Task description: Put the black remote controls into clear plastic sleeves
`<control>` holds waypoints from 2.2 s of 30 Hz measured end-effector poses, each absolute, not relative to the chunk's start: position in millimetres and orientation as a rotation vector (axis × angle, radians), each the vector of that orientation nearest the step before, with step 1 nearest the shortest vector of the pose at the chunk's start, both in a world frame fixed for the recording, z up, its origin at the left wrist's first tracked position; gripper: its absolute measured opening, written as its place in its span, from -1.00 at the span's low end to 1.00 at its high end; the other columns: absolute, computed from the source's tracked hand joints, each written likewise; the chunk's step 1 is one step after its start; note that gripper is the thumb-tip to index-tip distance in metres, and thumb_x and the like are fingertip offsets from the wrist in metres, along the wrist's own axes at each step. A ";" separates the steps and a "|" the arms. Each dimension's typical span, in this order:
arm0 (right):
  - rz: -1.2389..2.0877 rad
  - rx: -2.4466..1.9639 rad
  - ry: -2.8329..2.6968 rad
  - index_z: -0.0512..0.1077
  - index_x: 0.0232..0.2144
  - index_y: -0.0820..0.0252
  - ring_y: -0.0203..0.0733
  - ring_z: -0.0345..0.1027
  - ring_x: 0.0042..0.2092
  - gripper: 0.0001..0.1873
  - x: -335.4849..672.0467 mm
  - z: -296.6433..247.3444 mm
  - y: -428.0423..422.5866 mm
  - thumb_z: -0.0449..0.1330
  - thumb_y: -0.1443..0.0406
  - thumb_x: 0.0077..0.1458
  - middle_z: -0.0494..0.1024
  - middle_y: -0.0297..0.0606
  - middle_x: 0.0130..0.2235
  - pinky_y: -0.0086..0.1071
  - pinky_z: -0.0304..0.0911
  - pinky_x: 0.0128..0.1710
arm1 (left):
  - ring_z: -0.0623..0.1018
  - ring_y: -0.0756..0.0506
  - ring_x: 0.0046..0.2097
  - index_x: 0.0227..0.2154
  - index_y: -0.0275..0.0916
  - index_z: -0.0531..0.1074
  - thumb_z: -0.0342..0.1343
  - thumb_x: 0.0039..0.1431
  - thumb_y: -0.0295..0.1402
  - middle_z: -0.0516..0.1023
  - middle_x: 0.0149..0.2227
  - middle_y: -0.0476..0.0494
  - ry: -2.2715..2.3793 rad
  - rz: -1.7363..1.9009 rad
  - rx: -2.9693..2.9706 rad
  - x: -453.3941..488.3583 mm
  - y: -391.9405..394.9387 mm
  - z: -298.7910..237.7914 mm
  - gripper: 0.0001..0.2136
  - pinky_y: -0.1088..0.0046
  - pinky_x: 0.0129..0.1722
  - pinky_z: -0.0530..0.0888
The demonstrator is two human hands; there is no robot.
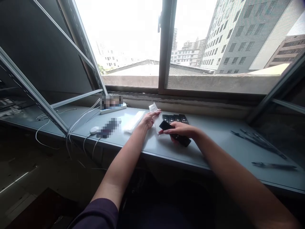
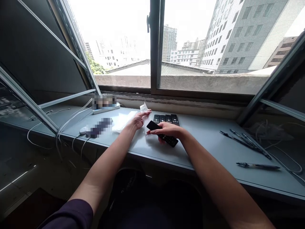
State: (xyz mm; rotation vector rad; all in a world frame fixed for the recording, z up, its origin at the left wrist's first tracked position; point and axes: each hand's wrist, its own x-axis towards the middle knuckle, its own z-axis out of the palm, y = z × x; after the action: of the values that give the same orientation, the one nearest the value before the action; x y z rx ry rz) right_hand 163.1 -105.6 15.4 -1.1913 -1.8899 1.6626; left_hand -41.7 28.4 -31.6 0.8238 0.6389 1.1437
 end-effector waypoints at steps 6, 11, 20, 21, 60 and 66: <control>1.840 -1.138 -2.013 0.67 0.22 0.12 -0.17 0.60 -0.48 -0.32 162.4 19.3 -109.0 0.49 -0.10 0.19 0.69 -0.29 -0.46 -0.44 0.45 -0.47 | 0.74 -0.05 -0.17 -0.22 -0.31 0.69 0.48 0.09 -0.57 0.75 -0.26 -0.17 0.702 1.277 0.675 -43.8 32.8 -29.5 -0.80 0.46 0.06 0.63; 1.838 -1.077 -1.979 0.73 0.12 0.15 -0.19 0.63 -0.43 -0.40 161.5 21.5 -110.6 0.54 -0.04 0.14 0.79 -0.13 -0.13 -0.48 0.39 -0.55 | 0.74 -0.07 -0.17 -0.17 -0.29 0.66 0.48 0.11 -0.53 0.74 -0.27 -0.16 0.717 1.342 0.624 -44.1 33.5 -30.1 -0.77 0.45 0.01 0.64; 1.604 -1.084 -1.710 0.68 0.14 0.20 0.00 0.73 -0.18 -0.41 161.3 9.1 -98.7 0.53 -0.01 0.19 0.80 0.00 -0.07 -0.47 0.46 -0.53 | 0.69 -0.07 -0.26 -0.22 -0.31 0.66 0.51 0.11 -0.48 0.74 -0.23 -0.24 0.790 1.046 0.806 -42.4 26.7 -34.1 -0.80 0.43 -0.12 0.60; 1.582 -1.085 -1.683 0.67 0.13 0.22 0.02 0.74 -0.16 -0.41 161.1 7.5 -97.4 0.54 -0.01 0.19 0.79 0.02 -0.08 -0.48 0.46 -0.54 | 0.68 -0.06 -0.27 -0.22 -0.31 0.66 0.51 0.10 -0.51 0.73 -0.23 -0.24 0.788 1.025 0.833 -41.6 25.3 -33.6 -0.79 0.44 -0.12 0.59; 1.641 -1.017 -1.781 0.65 0.14 0.21 0.01 0.74 -0.11 -0.49 162.3 7.8 -100.1 0.48 0.04 0.28 0.69 0.07 0.19 -0.47 0.45 -0.53 | 0.55 -0.46 0.33 0.33 -0.32 0.49 0.13 0.25 0.28 0.50 0.39 -0.47 1.847 0.148 2.146 -203.5 42.8 20.9 -0.16 0.21 0.18 0.48; 1.646 -1.009 -1.785 0.64 0.14 0.20 -0.01 0.74 -0.13 -0.50 162.9 6.4 -99.0 0.47 0.04 0.30 0.69 0.06 0.19 -0.47 0.46 -0.52 | 0.33 -0.49 0.51 0.62 -0.27 -0.02 0.34 0.05 0.29 0.18 0.57 -0.48 1.846 0.063 2.201 -180.1 25.8 20.9 0.23 0.15 0.35 0.39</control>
State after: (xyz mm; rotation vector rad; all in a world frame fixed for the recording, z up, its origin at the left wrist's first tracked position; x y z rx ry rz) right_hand 162.9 -99.0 6.4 -1.0093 -1.7853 1.6463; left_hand -180.1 25.8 20.9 2.2012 1.8464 0.0631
